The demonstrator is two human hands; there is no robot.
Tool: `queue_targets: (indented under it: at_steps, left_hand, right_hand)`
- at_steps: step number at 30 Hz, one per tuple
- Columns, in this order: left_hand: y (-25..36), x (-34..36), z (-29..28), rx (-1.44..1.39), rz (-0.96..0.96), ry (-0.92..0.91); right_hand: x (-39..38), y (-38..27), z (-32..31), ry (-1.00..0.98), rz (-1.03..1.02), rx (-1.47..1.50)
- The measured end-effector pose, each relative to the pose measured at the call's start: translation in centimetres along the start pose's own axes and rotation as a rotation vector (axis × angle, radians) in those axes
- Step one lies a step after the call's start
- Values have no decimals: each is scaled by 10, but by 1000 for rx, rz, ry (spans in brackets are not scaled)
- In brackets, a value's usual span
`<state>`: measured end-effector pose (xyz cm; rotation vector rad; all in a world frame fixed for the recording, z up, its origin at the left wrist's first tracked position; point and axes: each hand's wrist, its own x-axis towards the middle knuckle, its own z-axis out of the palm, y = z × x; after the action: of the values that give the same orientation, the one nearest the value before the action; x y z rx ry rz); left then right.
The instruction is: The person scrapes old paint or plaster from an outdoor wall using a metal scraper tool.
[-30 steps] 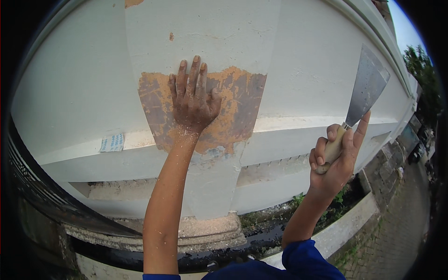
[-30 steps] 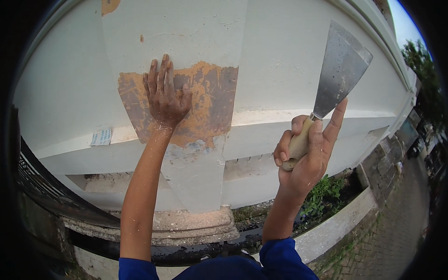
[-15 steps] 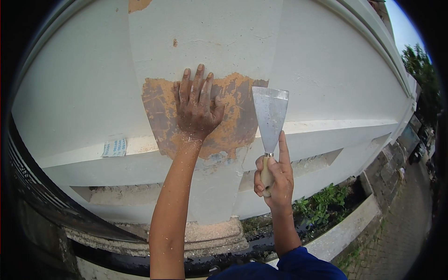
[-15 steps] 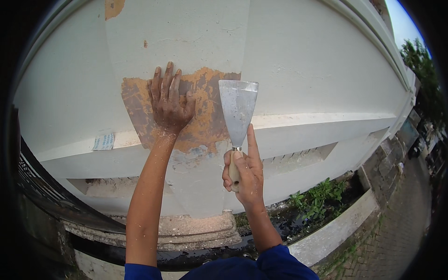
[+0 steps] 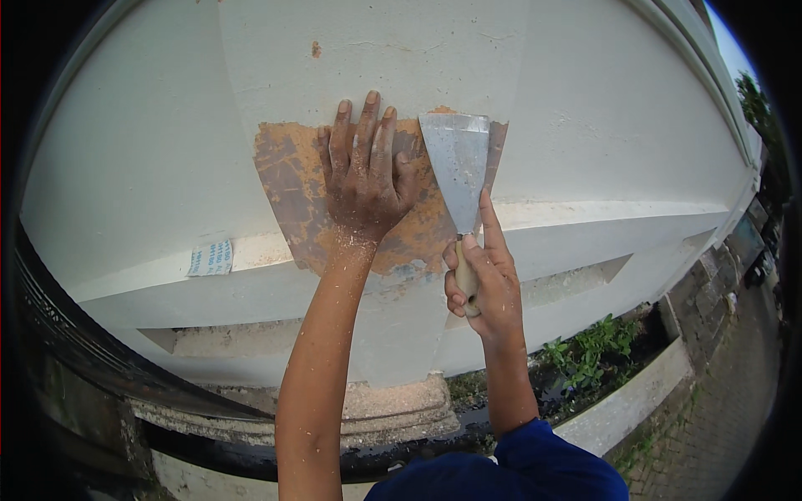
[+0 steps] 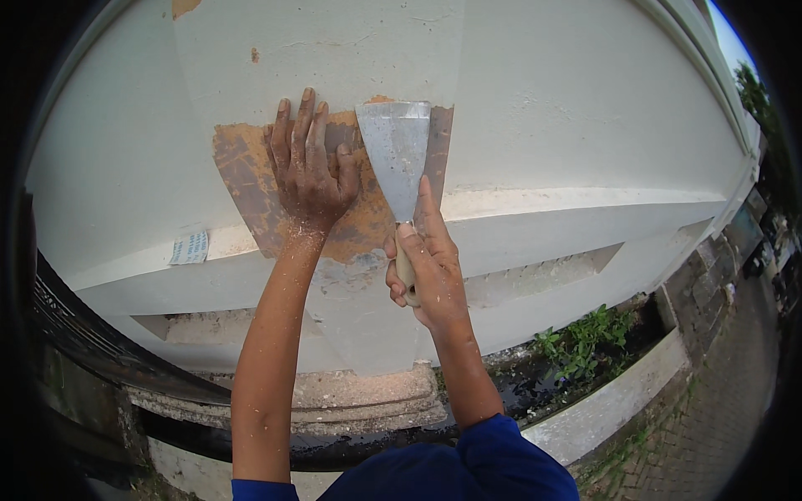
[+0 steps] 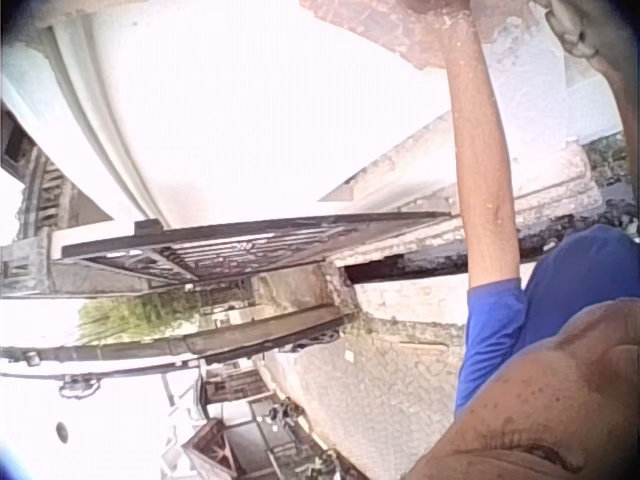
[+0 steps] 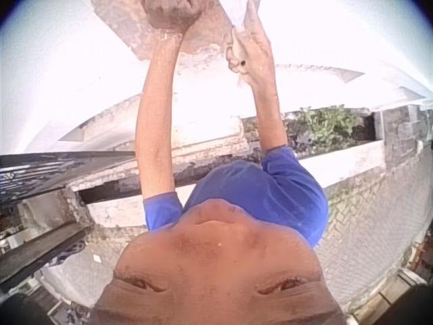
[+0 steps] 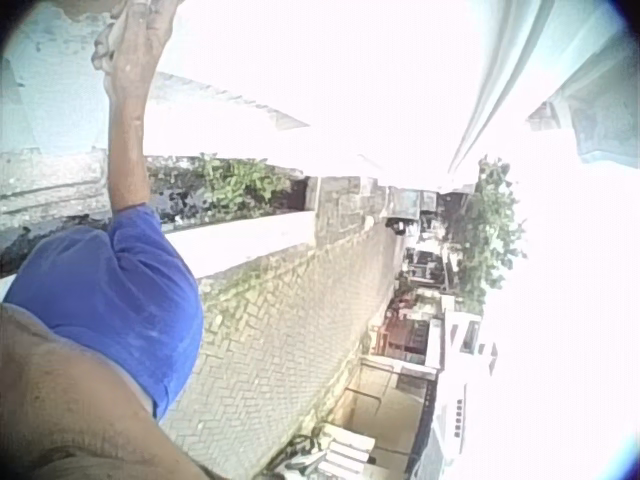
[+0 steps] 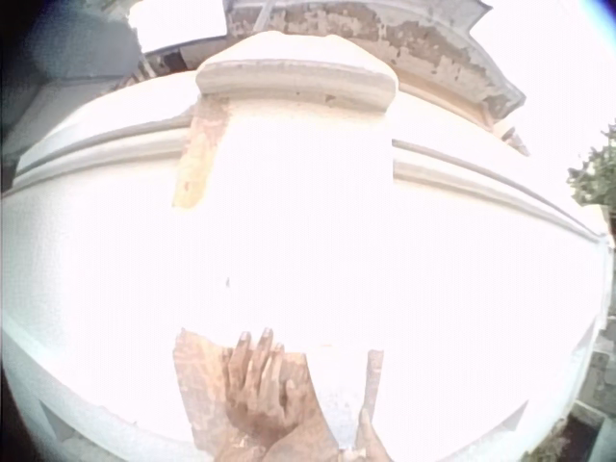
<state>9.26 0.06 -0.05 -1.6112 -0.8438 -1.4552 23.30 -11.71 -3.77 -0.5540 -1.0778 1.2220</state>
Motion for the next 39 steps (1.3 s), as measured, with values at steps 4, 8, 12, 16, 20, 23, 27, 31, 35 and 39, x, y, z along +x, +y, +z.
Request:
queue_targets:
  at_steps: [4, 8, 12, 16, 20, 23, 27, 31, 35, 39]
  left_hand:
    - [-4, -3, -1, 0, -4, -6]
    - [-3, -2, -1, 20, 8, 2]
    - [-3, -1, -1, 19, 0, 0]
    - [-1, -3, 0, 16, -2, 1]
    - [-1, -1, -2, 11, -14, -11]
    - [-2, -1, -2, 16, -14, -8]
    - [0, -1, -2, 11, -16, -22]
    - [-2, 0, -4, -6, -36, -15]
    - [1, -2, -4, 3, -28, -22]
    - [1, 2, -5, 22, -26, -24]
  right_hand:
    - [-3, -1, 2, -7, 10, -4]
    - [-8, 4, 0, 22, 27, -51]
    - [-7, -2, 5, 18, 9, -20]
    - [-13, 1, -3, 27, 39, -122]
    - [-9, -7, 4, 7, 29, -61]
    - [-13, -2, -2, 10, 24, -102]
    - [-7, -6, 4, 20, 27, -104]
    - [-14, -3, 6, 39, 27, -130]
    - [-12, -5, 5, 54, 46, -84]
    - [-14, -10, 12, 66, 18, -105]
